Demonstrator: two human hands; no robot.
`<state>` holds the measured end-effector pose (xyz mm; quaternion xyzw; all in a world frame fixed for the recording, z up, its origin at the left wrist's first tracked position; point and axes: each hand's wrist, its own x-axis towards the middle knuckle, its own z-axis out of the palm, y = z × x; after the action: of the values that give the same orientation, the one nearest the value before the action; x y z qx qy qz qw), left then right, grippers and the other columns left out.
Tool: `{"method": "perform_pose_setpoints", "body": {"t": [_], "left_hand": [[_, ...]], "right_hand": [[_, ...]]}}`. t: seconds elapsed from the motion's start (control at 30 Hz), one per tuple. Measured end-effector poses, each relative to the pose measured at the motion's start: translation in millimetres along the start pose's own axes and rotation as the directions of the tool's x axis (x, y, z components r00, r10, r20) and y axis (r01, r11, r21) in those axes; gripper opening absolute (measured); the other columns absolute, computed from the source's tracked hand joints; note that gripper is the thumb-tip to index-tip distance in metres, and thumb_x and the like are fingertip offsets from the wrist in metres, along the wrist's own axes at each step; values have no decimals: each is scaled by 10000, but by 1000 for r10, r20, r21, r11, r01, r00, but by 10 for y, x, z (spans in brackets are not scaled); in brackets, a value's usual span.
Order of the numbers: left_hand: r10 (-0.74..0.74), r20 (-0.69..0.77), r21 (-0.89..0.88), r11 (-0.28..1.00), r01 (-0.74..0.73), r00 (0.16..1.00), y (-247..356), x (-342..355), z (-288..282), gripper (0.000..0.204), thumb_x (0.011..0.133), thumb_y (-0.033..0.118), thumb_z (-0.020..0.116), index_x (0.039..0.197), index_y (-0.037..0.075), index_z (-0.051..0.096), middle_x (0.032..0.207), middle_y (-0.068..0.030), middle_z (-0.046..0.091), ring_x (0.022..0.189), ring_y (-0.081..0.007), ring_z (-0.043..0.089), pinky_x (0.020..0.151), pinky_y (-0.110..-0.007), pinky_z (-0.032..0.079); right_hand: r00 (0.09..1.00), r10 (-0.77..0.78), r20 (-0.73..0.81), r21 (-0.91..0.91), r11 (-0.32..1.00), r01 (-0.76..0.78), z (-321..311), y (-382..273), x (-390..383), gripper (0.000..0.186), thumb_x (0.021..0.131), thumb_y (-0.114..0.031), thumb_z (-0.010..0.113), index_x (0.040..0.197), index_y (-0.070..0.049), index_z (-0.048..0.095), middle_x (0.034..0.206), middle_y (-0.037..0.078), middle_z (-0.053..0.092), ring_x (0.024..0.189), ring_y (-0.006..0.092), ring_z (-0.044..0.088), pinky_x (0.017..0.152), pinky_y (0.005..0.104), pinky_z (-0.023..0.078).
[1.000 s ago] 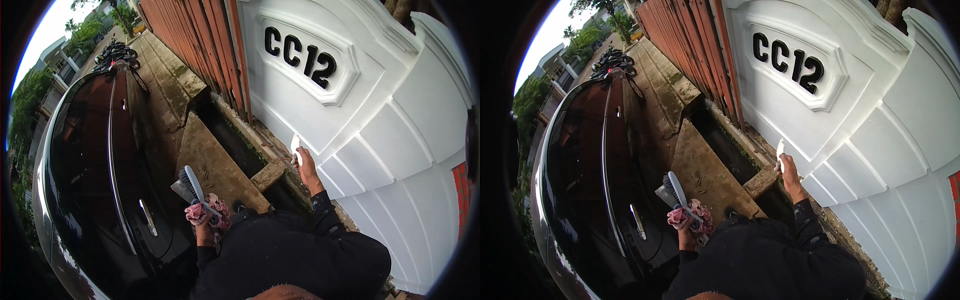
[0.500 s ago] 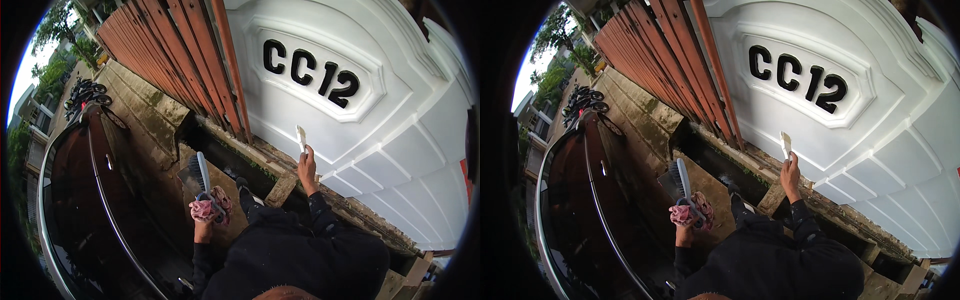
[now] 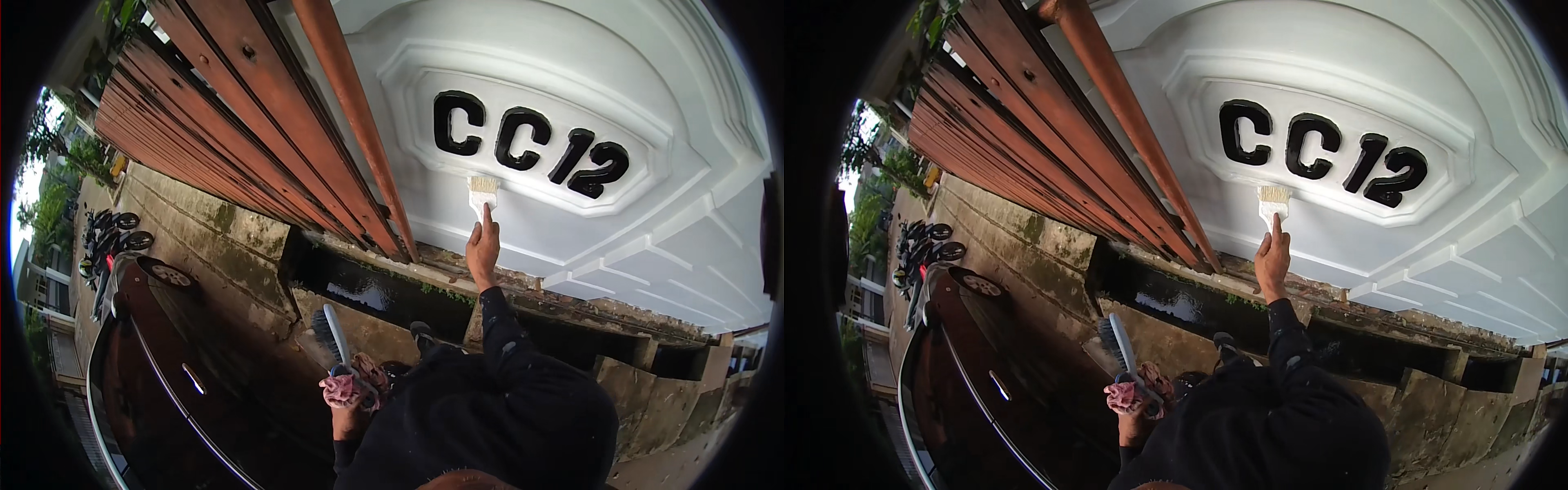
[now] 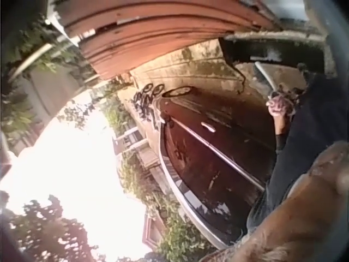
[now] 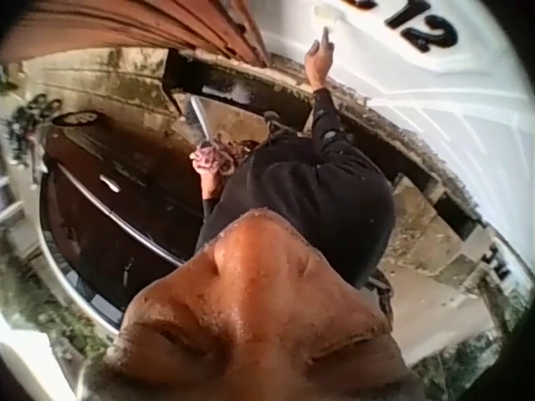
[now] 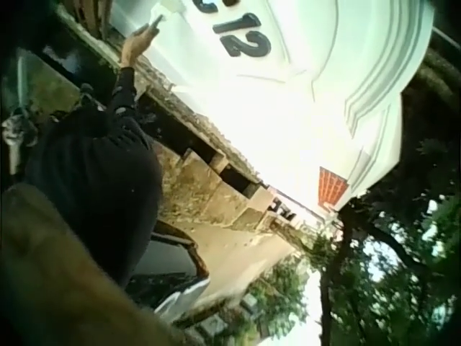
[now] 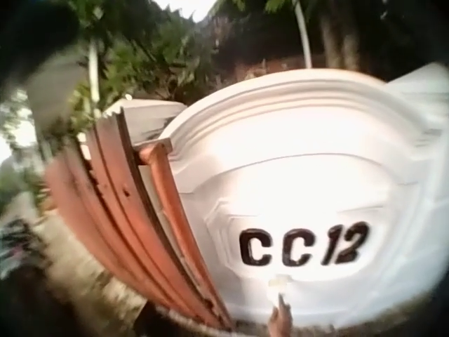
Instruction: Painting a white exterior wall or fence with a paint brush while holding a palette and a rag.
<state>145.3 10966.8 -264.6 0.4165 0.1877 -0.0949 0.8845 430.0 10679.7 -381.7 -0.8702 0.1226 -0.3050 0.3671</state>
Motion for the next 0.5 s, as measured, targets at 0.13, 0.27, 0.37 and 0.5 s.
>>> {"method": "perform_pose_setpoints", "body": {"t": [0.13,0.27,0.37,0.5], "left_hand": [[-65,-195,89,993,83,979,245,168,-380,398,763,-4,644,1135,82,528,1041,-69,591,968,-221,597,831,-363,512],[69,-113,487,873,-6,991,243,375,-1059,503,782,14,664,1252,95,503,1125,-67,601,1038,-237,599,915,-379,505],[-92,-154,241,962,127,984,409,509,-935,493,785,37,685,1244,98,515,1132,-63,603,1041,-232,604,921,-369,503],[-177,-81,170,967,188,981,517,594,-914,442,787,56,695,1200,101,544,1115,-49,607,1035,-210,610,905,-354,505]], "right_hand": [[996,76,-41,-29,997,-78,231,-113,195,544,959,-78,510,1479,-149,367,910,162,515,780,342,550,701,458,456],[993,81,-84,-19,996,-83,392,-222,237,552,956,-76,509,1482,-161,362,914,162,508,781,353,559,698,465,459],[989,101,-110,-60,992,-108,490,-200,288,559,955,-74,508,1485,-170,360,916,150,500,765,350,567,677,462,476],[989,89,-115,-135,985,-104,621,-101,282,586,948,-56,503,1496,-186,343,921,136,493,748,342,578,655,446,499]]}}
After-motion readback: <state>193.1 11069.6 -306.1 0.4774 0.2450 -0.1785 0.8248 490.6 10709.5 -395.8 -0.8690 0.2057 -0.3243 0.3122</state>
